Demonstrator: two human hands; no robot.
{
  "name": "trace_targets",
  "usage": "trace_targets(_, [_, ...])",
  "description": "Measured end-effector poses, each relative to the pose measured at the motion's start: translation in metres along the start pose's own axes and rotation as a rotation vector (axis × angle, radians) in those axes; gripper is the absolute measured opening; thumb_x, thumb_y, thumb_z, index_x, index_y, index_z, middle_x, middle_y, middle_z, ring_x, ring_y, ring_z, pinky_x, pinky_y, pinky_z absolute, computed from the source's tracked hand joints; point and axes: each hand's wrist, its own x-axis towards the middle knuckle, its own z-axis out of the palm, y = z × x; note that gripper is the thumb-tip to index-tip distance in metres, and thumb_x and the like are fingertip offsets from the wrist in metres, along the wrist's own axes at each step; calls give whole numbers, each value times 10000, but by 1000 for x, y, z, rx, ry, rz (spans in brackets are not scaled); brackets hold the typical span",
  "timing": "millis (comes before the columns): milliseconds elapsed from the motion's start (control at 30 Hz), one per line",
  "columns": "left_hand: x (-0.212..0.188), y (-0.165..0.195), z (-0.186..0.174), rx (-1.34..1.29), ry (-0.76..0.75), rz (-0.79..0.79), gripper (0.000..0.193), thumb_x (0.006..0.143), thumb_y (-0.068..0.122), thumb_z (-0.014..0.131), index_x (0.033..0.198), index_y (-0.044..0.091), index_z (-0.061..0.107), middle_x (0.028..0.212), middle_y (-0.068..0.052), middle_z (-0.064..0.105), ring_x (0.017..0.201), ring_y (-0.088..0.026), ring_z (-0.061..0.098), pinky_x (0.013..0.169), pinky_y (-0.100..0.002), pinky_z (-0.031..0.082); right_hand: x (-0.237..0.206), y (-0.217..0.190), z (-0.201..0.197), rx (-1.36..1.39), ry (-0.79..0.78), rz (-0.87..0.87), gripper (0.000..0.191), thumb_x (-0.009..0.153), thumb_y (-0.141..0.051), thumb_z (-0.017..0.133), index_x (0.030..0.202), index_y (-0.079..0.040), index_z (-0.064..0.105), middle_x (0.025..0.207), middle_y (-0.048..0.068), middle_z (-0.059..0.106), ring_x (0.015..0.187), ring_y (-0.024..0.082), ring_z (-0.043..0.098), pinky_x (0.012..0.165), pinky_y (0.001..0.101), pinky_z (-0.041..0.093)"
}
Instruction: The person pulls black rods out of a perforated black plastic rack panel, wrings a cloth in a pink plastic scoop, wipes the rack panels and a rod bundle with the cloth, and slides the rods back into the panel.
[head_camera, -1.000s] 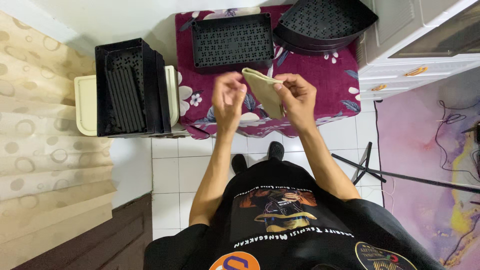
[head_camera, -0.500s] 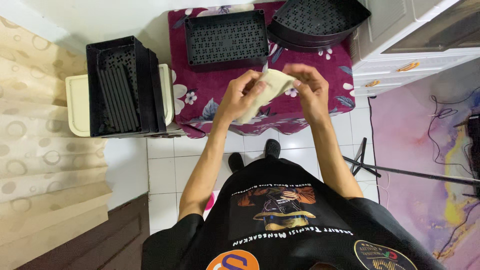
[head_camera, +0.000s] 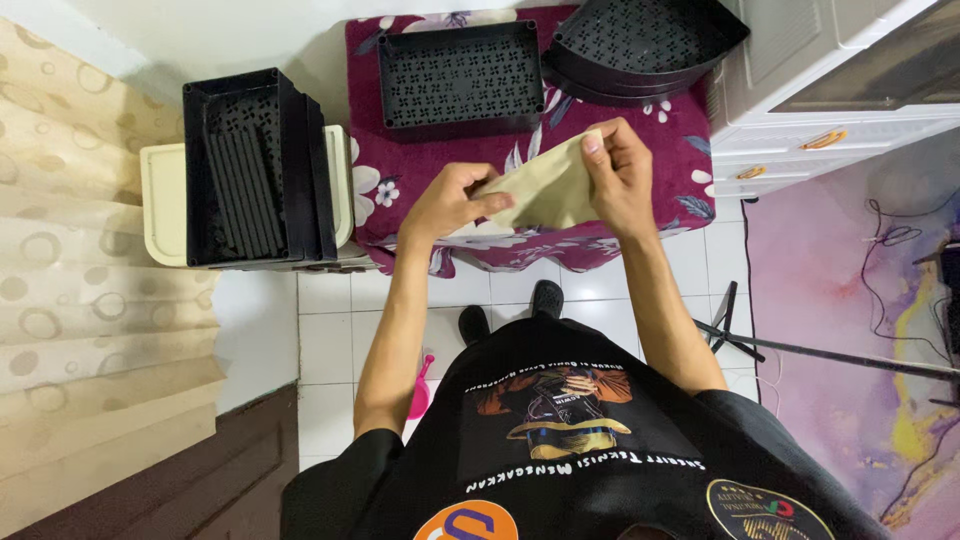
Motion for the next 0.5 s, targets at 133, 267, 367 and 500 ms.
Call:
trace_targets(133, [-9, -23, 20, -373, 283, 83, 340, 1007, 359, 732, 1084, 38, 652, 868, 54, 633, 790, -32, 540, 695, -215, 423, 0, 15, -3, -31, 55, 35, 158, 1141, -168, 589, 1074, -26, 605, 903, -47, 602, 789, 18, 496, 700, 196, 424])
trace_targets(267, [-3, -28, 43, -303, 533, 53, 268, 1085, 319, 625, 1049, 54, 645, 844, 72, 570, 771, -25, 480, 681, -213, 390, -5, 27, 1, -22, 132, 175, 160, 1090, -173, 608, 1097, -18, 650, 952, -25, 675, 827, 23, 576, 733, 192, 490])
trace_targets(367, [-1, -24, 53, -159, 621, -18, 265, 1080, 283, 602, 991, 38, 650, 740, 69, 510, 666, -28, 412, 575, -235, 337, -11, 30, 6, -117, 222, 184, 180, 1068, -171, 655, 1105, -2, 705, 936, 0, 684, 801, 34, 569, 694, 202, 476])
trace_targets(500, [3, -22, 64, 35, 662, -26, 296, 1068, 260, 591, 934, 1, 642, 644, 18, 514, 598, -35, 426, 510, -274, 348, -18, 25, 21, -363, 300, 54, 150, 1033, -127, 703, 1097, 4, 736, 907, 17, 707, 788, 55, 604, 684, 222, 520])
